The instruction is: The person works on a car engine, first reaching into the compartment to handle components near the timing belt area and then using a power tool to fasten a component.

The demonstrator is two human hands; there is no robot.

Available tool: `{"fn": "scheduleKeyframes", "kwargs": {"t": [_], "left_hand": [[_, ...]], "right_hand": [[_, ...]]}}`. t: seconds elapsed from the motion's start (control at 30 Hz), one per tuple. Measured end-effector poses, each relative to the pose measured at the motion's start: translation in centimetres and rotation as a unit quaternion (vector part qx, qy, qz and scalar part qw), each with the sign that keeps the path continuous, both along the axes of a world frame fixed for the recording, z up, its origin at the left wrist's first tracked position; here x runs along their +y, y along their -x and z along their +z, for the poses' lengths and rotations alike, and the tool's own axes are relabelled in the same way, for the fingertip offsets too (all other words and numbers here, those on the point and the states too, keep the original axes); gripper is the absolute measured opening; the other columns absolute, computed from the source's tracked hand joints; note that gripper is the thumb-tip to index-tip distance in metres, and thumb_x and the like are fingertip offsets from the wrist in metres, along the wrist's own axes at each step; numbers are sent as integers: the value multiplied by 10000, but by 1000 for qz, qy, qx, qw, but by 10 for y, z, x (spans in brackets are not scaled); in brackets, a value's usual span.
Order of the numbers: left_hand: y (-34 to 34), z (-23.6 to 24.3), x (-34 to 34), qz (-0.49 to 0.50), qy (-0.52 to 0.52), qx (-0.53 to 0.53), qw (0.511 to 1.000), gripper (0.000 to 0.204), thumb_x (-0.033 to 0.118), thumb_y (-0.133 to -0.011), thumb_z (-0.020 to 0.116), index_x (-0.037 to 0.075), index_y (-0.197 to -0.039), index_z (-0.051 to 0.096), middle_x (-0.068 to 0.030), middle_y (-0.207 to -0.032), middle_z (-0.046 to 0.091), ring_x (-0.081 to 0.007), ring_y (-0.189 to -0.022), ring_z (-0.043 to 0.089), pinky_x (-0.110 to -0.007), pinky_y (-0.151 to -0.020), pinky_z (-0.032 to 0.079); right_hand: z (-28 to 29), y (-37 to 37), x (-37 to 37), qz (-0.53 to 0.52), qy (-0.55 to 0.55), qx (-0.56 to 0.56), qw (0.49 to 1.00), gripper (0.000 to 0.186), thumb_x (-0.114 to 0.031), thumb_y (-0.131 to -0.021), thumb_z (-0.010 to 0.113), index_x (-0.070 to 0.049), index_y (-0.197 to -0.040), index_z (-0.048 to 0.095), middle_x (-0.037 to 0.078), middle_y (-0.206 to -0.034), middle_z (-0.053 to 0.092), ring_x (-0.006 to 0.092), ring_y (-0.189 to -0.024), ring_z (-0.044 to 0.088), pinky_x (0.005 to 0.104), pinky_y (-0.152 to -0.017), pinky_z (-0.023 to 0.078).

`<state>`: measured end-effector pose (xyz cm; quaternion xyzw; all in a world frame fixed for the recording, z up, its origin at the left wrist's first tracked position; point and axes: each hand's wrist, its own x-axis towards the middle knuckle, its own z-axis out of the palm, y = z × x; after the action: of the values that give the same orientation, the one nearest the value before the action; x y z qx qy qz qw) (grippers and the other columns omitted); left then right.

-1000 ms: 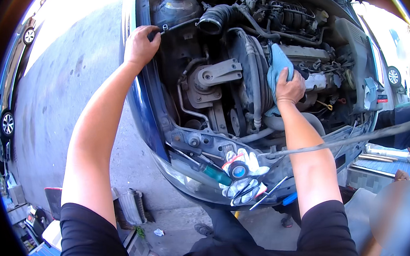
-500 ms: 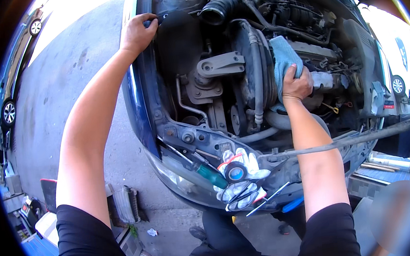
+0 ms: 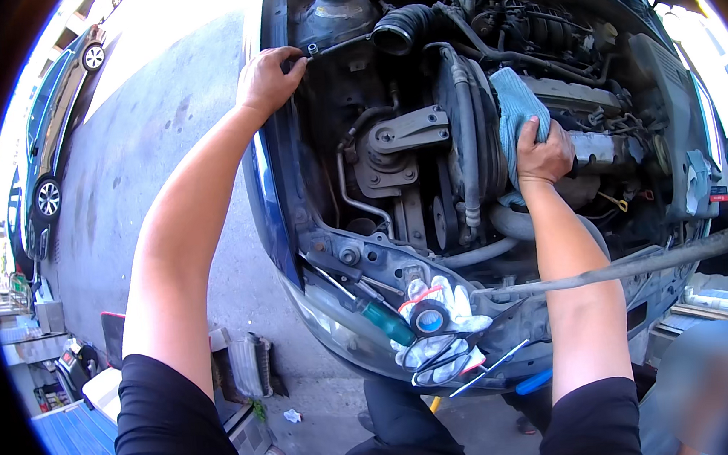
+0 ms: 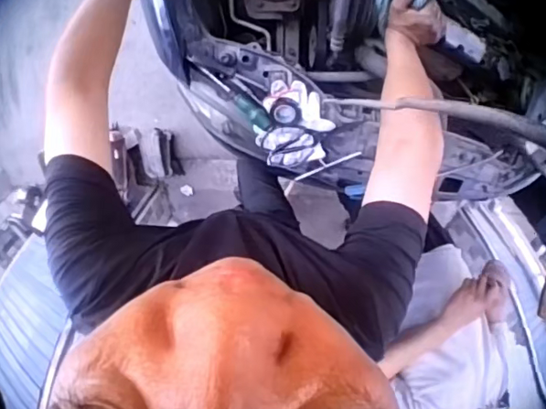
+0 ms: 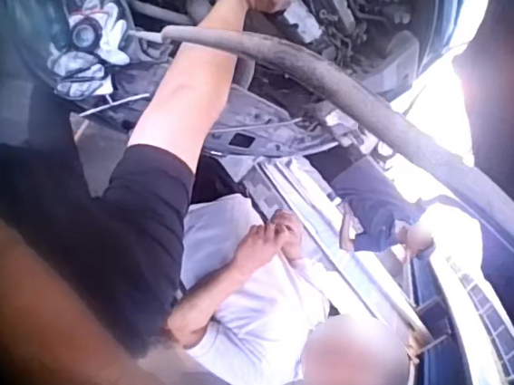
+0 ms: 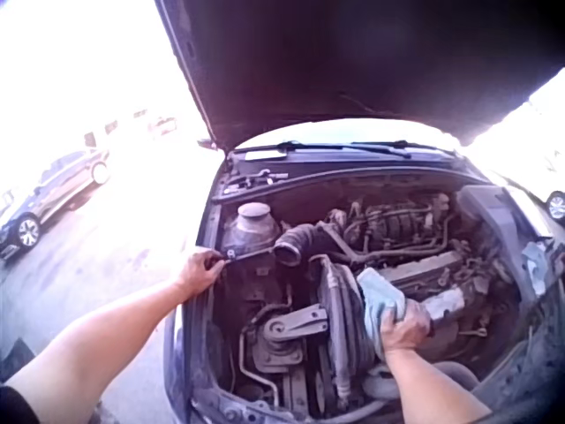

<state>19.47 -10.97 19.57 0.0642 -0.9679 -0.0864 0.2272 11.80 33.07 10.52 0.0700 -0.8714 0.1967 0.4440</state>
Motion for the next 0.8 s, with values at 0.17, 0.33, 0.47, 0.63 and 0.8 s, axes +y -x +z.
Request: {"fn": "scheduleKeyframes", "kwargs": {"t": [0.17,0.33,0.47,0.63,0.8], "left_hand": [[5,-12,84,-181,25,-83,980,458,339,-856,745,72,-1223,681,-155,-1233,676,-329,-1198,597,-420,-1069,447],[30,-75,169,-126,-95,-332,930,1100,618,-747,780,-56,-1491,331,-252,-1458,483,-379,-1348,482,-410,-1126,396],[39,-110,172,-123,-94,-297,942,865,477,-720,841,-29,-1344,521,-230,-1308,601,-360,-1242,566,-394,-1056,457],[38,-85,178,-82,-132,-338,928,882,414,-674,864,32,-1399,537,-221,-1291,630,-356,-1203,600,-398,-1040,475],[43,-94,173,-83,-118,-321,936,787,403,-655,871,59,-1312,609,-205,-1170,687,-358,-1103,652,-414,-970,521]], "right_hand": [[1,0,3,3,-5,8,1000,373,-380,-885,586,-26,-852,699,155,-870,721,338,-846,681,448,-816,522],[4,-3,1,7,-5,-6,1000,375,-380,-898,574,-28,-852,695,151,-873,719,336,-844,676,454,-812,517],[4,-4,2,18,-4,-17,1000,391,-386,-908,583,-11,-902,691,182,-903,707,369,-861,662,465,-809,514],[8,-1,2,28,-11,5,1000,338,-341,-882,583,-22,-826,678,154,-831,696,352,-824,660,449,-792,514],[4,-1,0,29,-9,-6,1000,348,-357,-878,591,-22,-842,681,152,-853,700,349,-843,661,452,-798,512]]}}
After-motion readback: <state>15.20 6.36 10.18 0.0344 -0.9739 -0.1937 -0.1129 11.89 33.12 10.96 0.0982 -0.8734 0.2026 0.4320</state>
